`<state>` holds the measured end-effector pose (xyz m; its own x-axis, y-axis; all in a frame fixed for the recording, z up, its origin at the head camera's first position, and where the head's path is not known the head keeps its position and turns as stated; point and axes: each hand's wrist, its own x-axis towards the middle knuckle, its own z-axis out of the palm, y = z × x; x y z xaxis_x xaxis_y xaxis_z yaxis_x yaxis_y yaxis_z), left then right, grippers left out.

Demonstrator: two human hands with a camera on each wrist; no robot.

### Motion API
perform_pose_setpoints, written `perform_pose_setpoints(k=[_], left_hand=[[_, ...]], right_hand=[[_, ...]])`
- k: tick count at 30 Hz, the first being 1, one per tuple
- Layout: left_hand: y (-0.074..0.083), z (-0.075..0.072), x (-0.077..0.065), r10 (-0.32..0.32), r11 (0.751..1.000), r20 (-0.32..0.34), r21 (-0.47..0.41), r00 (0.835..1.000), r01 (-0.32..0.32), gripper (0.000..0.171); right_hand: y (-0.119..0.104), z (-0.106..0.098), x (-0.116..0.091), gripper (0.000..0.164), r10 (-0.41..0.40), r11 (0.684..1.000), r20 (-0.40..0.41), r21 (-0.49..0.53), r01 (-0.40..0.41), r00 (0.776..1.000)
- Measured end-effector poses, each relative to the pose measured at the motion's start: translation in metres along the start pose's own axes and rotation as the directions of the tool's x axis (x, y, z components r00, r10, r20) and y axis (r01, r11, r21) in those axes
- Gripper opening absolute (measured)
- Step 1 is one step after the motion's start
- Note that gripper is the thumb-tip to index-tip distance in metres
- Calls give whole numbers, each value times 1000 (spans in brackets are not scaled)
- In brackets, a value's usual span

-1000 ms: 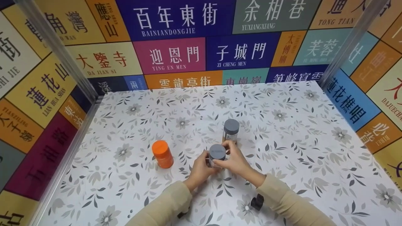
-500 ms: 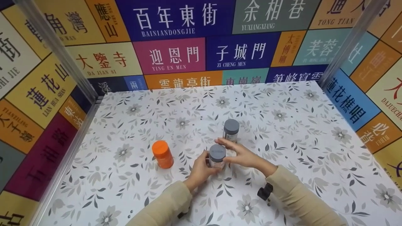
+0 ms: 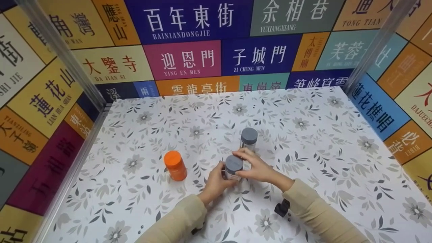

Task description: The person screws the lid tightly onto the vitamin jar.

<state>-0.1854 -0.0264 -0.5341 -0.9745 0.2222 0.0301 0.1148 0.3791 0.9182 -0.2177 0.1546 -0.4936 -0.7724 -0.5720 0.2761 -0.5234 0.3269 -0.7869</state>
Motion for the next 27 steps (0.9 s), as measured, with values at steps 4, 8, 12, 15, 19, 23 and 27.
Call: perform_pose_setpoints(k=[4, 8, 12, 15, 19, 23, 27], left_hand=[[0, 1, 1, 8, 1000, -14, 13, 1000, -8, 49], [1, 1, 2, 11, 1000, -19, 26, 1000, -11, 49], [2, 1, 3, 31, 998, -23, 54, 999, -29, 50], [2, 1, 4, 44, 996, -31, 78, 999, -41, 50], [1, 1, 4, 59, 994, -48, 95, 997, -55, 49], [-1, 3, 1, 74, 992, -61, 104, 995, -67, 47], [-2, 4, 0, 75, 990, -73, 123, 994, -66, 44]], right_hand=[[-6, 5, 3, 54, 49, 998, -68, -44, -52, 996], [-11, 10, 4, 54, 111, 990, -137, -69, -121, 984], [-13, 17, 2, 54, 128, 987, -208, -64, -144, 970], [-13, 22, 1, 53, 107, 987, -264, -86, -134, 959], [-12, 30, -1, 52, 58, 986, -330, -130, -107, 942], [-11, 37, -4, 51, 19, 985, -377, -150, -81, 926], [-10, 44, -6, 51, 26, 985, -410, -145, -93, 912]])
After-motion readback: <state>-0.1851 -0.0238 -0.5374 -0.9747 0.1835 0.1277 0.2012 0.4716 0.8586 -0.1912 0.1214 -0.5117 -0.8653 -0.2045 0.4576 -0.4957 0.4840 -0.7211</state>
